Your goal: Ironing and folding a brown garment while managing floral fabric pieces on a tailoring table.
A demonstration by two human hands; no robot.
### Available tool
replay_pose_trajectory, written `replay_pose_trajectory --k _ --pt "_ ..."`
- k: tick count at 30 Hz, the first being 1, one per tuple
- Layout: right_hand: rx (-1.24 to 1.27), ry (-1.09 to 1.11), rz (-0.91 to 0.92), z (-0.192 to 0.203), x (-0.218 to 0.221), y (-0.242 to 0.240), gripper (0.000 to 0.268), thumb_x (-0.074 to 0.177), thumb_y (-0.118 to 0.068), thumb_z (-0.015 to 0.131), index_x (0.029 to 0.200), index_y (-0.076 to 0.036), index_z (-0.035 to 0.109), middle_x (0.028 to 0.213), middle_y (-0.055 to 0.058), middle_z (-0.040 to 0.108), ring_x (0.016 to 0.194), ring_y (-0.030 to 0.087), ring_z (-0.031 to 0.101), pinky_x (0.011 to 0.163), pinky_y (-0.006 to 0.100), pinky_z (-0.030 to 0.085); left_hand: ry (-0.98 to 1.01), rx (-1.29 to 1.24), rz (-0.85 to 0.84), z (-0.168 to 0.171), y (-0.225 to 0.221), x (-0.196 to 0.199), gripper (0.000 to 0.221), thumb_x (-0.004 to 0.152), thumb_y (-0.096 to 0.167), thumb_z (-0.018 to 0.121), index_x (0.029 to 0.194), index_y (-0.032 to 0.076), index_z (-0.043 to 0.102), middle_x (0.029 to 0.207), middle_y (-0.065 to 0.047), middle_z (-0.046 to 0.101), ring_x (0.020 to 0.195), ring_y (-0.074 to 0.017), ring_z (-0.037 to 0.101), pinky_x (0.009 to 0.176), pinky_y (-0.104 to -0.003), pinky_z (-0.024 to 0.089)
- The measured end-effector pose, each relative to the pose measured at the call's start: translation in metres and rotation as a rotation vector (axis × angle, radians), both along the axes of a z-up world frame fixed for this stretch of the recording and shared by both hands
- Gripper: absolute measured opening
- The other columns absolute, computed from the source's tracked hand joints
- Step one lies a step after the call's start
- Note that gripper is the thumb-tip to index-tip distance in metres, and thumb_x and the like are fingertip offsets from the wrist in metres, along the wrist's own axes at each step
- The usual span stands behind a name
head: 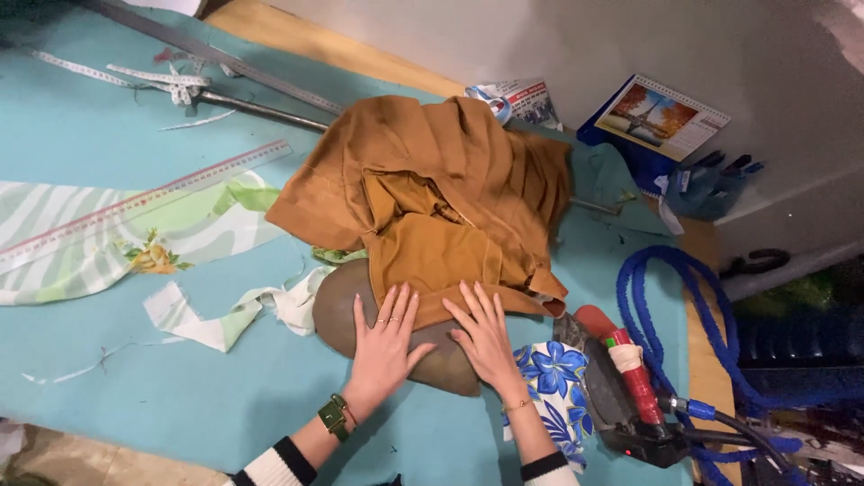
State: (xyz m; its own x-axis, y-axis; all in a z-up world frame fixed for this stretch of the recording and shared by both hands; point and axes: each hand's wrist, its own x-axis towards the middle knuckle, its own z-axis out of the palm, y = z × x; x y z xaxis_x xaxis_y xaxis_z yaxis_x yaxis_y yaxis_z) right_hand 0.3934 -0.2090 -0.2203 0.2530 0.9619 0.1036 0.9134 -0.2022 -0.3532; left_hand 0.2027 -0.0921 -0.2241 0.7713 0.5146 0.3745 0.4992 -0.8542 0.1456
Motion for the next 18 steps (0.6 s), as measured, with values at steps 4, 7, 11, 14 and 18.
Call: replay_pose_trajectory --k 4,7,11,14,18 --pt "0.048 0.058 -0.014 -0.004 0.002 0.001 0.053 0.106 -0.052 0.035 0.153 -0.034 0.05 0.171 0.002 0.024 0.158 0.029 0.011 0.125 0.053 0.005 -0.022 -0.022 0.058 -0.001 0.001 0.0 0.092 0.093 0.073 0.046 0.157 0.008 0.034 0.168 -0.011 0.029 0.157 -0.0229 0.023 0.121 -0.074 0.01" --pt "0.067 0.083 -0.017 -0.002 0.001 0.002 0.051 0.106 -0.049 0.039 0.153 -0.033 0.052 0.171 0.003 0.024 0.158 0.03 0.01 0.125 0.053 0.005 -0.039 -0.031 0.016 0.001 0.012 -0.003 0.09 0.096 0.071 0.044 0.158 0.007 0.032 0.17 -0.012 0.027 0.158 -0.0249 0.02 0.12 -0.075 0.01" --pt "0.052 0.044 0.011 -0.007 0.003 0.001 0.05 0.106 -0.045 0.045 0.154 -0.031 0.049 0.171 0.005 0.021 0.158 0.032 0.009 0.125 0.055 0.005 -0.041 0.102 -0.403 0.002 0.035 -0.005 0.087 0.094 0.073 0.039 0.163 0.021 0.025 0.17 0.001 0.026 0.158 -0.016 0.021 0.125 -0.068 0.009" --pt "0.089 0.069 0.006 -0.008 0.003 0.001 0.049 0.106 -0.043 0.047 0.153 -0.031 0.051 0.172 0.005 0.021 0.158 0.031 0.009 0.124 0.054 0.004 -0.072 0.034 -0.527 -0.023 0.054 -0.007 0.075 0.101 0.067 0.034 0.158 0.019 0.035 0.165 -0.001 0.038 0.155 -0.0174 0.029 0.126 -0.063 0.011" --pt "0.108 0.102 -0.031 -0.015 0.004 -0.005 0.049 0.107 -0.041 0.047 0.154 -0.031 0.05 0.172 0.005 0.02 0.157 0.031 0.009 0.124 0.054 0.005 -0.093 0.014 -0.547 -0.016 0.058 -0.013 0.074 0.1 0.07 0.038 0.154 0.021 0.043 0.162 0.001 0.042 0.154 -0.0188 0.03 0.127 -0.057 0.012"
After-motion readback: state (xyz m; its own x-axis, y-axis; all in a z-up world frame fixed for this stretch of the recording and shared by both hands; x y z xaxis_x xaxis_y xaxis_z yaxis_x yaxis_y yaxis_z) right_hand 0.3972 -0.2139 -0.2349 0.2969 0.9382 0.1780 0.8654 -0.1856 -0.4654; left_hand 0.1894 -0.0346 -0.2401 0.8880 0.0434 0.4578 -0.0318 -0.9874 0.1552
